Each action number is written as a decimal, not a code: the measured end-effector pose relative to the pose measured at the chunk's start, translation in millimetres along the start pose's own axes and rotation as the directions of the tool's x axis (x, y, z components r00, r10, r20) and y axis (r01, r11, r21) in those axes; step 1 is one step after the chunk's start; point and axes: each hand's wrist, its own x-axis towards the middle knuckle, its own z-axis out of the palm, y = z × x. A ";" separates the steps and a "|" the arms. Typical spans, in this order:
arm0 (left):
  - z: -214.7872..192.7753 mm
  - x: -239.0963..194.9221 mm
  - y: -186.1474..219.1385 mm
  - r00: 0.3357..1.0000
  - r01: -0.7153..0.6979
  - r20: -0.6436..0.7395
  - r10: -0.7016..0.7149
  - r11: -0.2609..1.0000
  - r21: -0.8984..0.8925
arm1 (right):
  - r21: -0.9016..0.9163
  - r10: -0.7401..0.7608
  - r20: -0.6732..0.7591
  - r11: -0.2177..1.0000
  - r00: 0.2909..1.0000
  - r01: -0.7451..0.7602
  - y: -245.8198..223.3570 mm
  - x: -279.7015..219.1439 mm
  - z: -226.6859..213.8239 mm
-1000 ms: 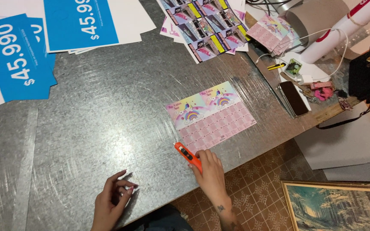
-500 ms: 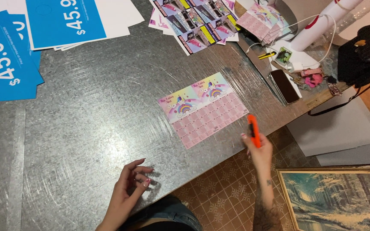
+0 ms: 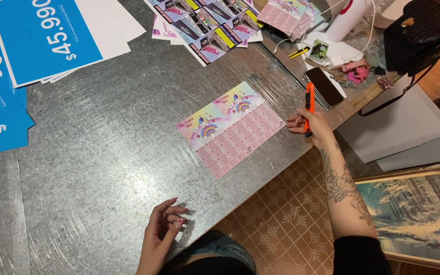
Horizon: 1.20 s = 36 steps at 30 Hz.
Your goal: Trimming printed sheets using a utility knife and a metal ruler on a production workbench.
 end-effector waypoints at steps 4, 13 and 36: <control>-10.0 -2.4 -23.5 0.999 0.029 -0.015 -0.030 0.999 -0.044 | 0.063 0.128 0.092 0.989 0.987 -0.134 -2.4 18.9 1.8; -13.1 -6.8 -30.4 0.993 -0.114 0.021 0.113 0.989 0.094 | -0.225 0.081 -0.025 0.971 0.996 -0.085 -6.6 45.1 -2.7; -18.1 -7.5 -27.0 0.994 -0.113 0.018 0.112 0.992 0.059 | -0.405 0.264 -0.036 0.878 0.964 -0.255 -6.9 87.2 17.3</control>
